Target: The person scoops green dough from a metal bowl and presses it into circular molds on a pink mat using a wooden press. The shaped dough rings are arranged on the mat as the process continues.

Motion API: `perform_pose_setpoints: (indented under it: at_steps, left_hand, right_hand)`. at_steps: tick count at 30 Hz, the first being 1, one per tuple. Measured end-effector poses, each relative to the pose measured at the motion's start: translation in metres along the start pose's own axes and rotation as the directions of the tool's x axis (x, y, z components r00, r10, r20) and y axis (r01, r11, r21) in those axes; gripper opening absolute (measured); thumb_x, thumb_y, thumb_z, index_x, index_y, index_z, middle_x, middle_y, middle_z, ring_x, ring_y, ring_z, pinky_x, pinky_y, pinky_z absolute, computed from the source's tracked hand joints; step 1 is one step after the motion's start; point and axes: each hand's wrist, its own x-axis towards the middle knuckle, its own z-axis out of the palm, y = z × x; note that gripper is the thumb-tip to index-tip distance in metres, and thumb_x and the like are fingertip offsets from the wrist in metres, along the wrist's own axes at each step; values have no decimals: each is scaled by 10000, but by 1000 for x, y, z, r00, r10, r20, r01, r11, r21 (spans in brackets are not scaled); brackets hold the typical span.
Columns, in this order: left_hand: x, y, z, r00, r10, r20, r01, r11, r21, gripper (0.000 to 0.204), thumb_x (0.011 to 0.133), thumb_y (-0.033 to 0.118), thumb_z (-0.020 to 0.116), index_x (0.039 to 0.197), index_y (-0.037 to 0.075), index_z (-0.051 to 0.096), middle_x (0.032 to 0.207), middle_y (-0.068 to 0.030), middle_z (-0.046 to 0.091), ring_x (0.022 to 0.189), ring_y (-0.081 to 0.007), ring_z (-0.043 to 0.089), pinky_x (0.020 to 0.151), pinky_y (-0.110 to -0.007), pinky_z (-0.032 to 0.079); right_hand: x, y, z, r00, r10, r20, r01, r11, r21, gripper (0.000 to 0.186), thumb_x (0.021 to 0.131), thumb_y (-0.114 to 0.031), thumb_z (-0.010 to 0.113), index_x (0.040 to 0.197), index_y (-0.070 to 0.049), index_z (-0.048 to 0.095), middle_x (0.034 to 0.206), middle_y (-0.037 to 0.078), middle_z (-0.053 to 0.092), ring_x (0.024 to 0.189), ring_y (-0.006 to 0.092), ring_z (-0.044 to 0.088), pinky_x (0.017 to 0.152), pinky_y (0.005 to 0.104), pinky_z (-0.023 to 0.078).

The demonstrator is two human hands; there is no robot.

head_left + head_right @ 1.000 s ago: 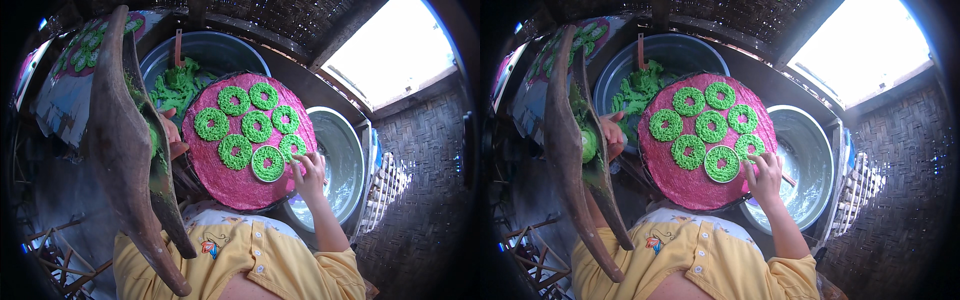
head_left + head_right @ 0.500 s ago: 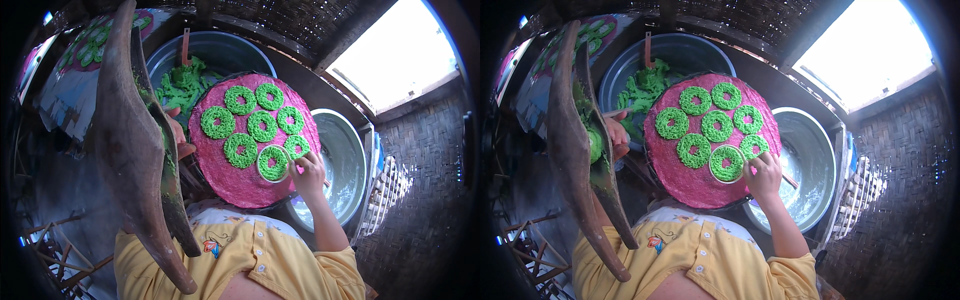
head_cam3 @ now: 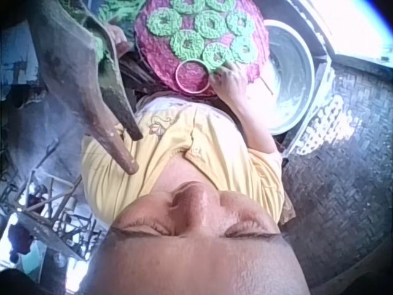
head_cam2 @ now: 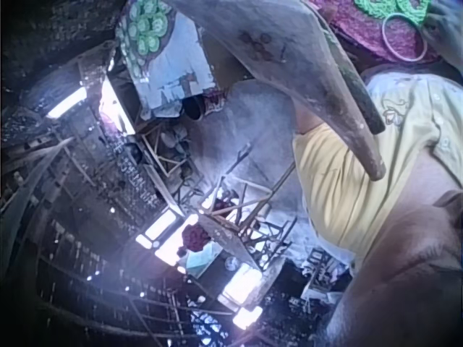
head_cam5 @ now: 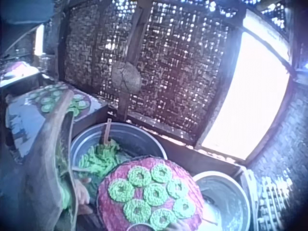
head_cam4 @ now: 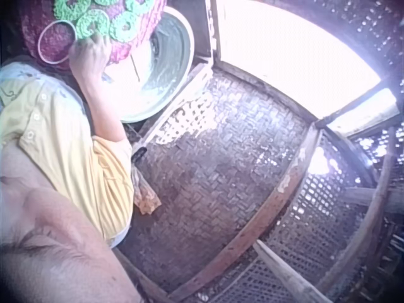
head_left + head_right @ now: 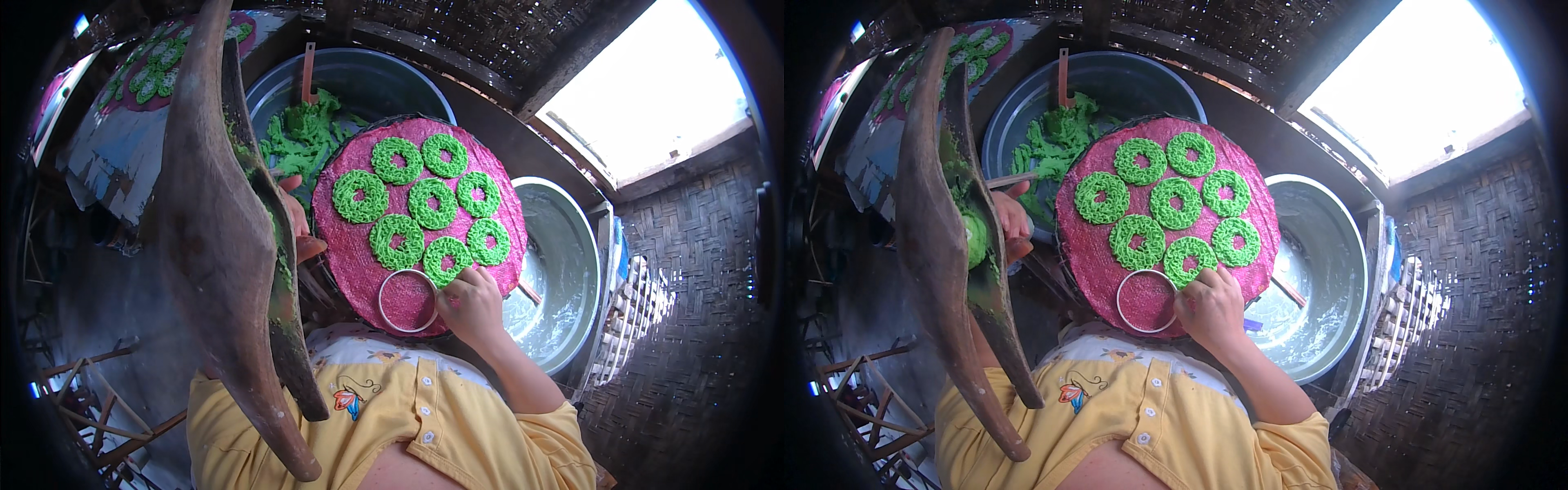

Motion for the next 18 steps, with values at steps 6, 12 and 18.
perform_pose_setpoints:
  at_steps: [6, 12, 18]
  left_hand:
    - [-6, 24, 0, 993, -96, -63, 96, 995, -9, 439, 650, 256, 741, 1026, 104, 574, 892, -64, 623, 894, -225, 611, 951, -448, 410]
    - [5, 41, 60, 987, -133, -88, 154, 936, 318, 466, 639, 276, 744, 1043, 104, 590, 909, -69, 638, 915, -232, 620, 941, -449, 422]
    - [33, 47, 57, 943, -87, 322, 18, 977, 212, 535, 748, 348, 662, 1213, 122, 524, 1088, -115, 573, 1044, -229, 575, 981, -476, 385]
  right_hand:
    - [6, -15, -25, 983, 126, 131, -121, 992, -49, 106, 689, -151, 678, 719, -52, 657, 757, 75, 559, 759, 265, 544, 795, 376, 440]
    - [-21, -32, -40, 915, -157, 373, -335, 221, 916, 602, 880, -452, 476, 1262, 10, 425, 1014, 100, 580, 926, 187, 549, 808, 318, 424]
    - [-46, -25, -58, 789, -190, 584, -586, 50, 808, 940, 783, -711, 412, 1328, 44, 287, 1056, 136, 531, 961, 193, 529, 823, 339, 425]
